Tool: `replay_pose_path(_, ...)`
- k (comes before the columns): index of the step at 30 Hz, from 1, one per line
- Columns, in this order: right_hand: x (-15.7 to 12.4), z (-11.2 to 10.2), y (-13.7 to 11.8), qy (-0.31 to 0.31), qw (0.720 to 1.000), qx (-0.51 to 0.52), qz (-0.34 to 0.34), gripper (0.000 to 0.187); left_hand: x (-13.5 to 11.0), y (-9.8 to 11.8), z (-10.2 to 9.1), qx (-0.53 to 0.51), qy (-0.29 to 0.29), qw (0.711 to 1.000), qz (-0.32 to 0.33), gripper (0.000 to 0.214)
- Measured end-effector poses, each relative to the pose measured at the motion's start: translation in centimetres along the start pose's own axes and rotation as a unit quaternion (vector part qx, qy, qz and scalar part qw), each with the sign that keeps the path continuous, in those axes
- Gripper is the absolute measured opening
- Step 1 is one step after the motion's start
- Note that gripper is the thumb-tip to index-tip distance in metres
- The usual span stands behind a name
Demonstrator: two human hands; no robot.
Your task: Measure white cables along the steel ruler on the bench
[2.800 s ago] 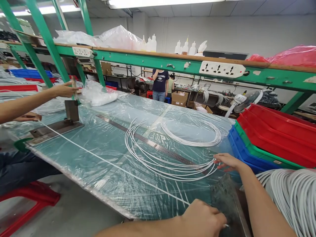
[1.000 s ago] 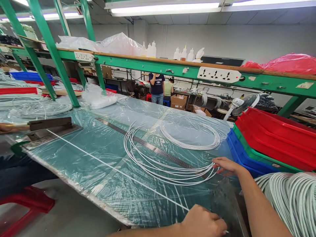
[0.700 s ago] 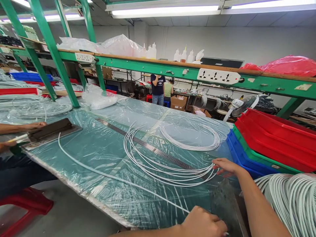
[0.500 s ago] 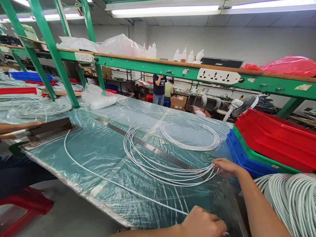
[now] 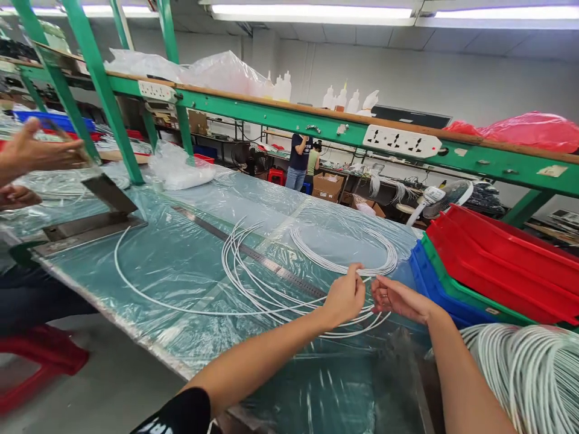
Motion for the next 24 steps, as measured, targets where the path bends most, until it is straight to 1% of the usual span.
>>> replay_pose_path(2,0.0,0.5,-0.2,-0.019,1.000,0.014,-0.006,0.050,1.1,-0.8,0.6,0.020,-0.003,1.000,-0.007,0.040)
replay_pose_path(3,0.0,0.5,-0.2,-0.018,1.000,0.011,-0.005,0.051,1.3,-1.0,0.9,0.031,-0.007,0.999,-0.009,0.040)
replay_pose_path(8,0.4,-0.2,0.6,0.027,0.997,-0.066,0.007,0.049,0.9,-0.5,3.0,0.084,-0.042,0.996,-0.007,0.039)
replay_pose_path(10,0.5,-0.4,0.9,0.042,0.996,-0.082,0.014,0.047,0.8,-0.4,3.6,0.102,-0.057,0.993,-0.010,0.039)
replay_pose_path(13,0.7,-0.9,1.1,0.059,0.995,-0.081,0.024,0.045,0.5,-0.7,3.7,0.126,-0.086,0.988,-0.012,0.043)
replay_pose_path(15,0.7,-1.5,1.1,0.083,0.993,-0.076,0.028,0.043,-0.1,-1.4,3.0,0.145,-0.111,0.983,-0.006,0.043)
replay_pose_path(17,0.6,-2.6,1.1,0.123,0.990,-0.067,0.029,0.039,-1.4,-2.6,1.5,0.170,-0.137,0.976,0.002,0.038)
replay_pose_path(19,0.4,-4.3,1.4,0.182,0.980,-0.067,0.037,0.034,-3.1,-4.4,-1.1,0.200,-0.161,0.966,0.008,0.030)
replay_pose_path(21,0.0,-6.4,2.2,0.253,0.962,-0.083,0.060,0.029,-5.0,-6.7,-4.5,0.236,-0.178,0.955,0.005,0.029)
replay_pose_path(24,-0.7,-9.6,3.6,0.341,0.926,-0.128,0.102,0.023,-7.6,-10.5,-11.1,0.298,-0.181,0.937,-0.020,0.030)
Point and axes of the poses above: each hand's wrist, its own x-axis towards the middle knuckle, its own z-axis out of the palm, y = z × x, the point moved 8 cm from there along x, towards the middle knuckle, and after that the axes turned 4 degrees about -z, right-handed, at the moved point
